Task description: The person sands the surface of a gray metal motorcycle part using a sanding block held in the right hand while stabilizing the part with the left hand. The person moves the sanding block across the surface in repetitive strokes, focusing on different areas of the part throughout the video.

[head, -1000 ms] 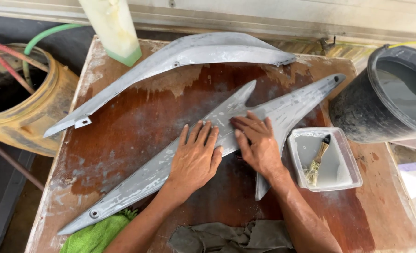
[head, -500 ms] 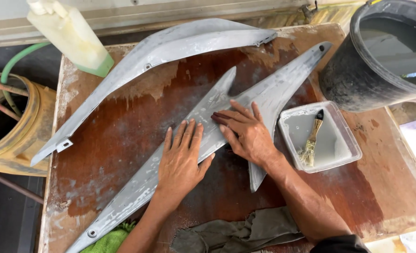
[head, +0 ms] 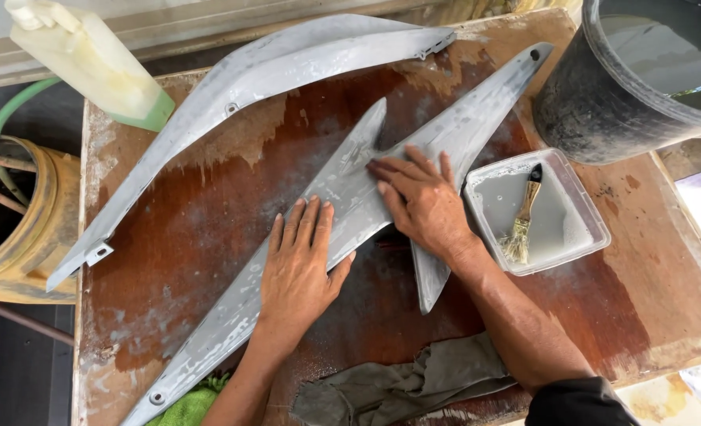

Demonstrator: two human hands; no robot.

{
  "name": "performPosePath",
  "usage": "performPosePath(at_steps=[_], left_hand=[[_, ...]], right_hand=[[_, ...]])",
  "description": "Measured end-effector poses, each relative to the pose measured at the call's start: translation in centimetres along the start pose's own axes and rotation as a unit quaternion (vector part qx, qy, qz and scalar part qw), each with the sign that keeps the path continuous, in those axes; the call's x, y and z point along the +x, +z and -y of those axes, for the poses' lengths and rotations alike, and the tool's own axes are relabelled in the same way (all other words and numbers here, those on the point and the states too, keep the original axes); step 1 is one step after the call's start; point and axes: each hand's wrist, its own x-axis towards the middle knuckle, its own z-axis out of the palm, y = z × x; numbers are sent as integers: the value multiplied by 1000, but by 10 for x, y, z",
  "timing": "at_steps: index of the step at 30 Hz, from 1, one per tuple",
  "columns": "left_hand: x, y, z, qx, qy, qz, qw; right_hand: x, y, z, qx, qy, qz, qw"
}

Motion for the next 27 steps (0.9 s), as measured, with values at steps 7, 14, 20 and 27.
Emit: performPosePath(at_steps=[7,14,20,27], left_hand=[[0,0,0,0,-3,-9,1000],[2,-3,1,6,3,-9,1000],[1,-1,-2,3,3,-7,1000],[-1,1,0,-5,0,-11,1000]], right_hand=[[-4,1,7,41,-23,31,998],[-3,5,2,-8,9,7,1000],[-3,-3,8,40,-25,50,998],[-7,0,4,9,-43,33,999]])
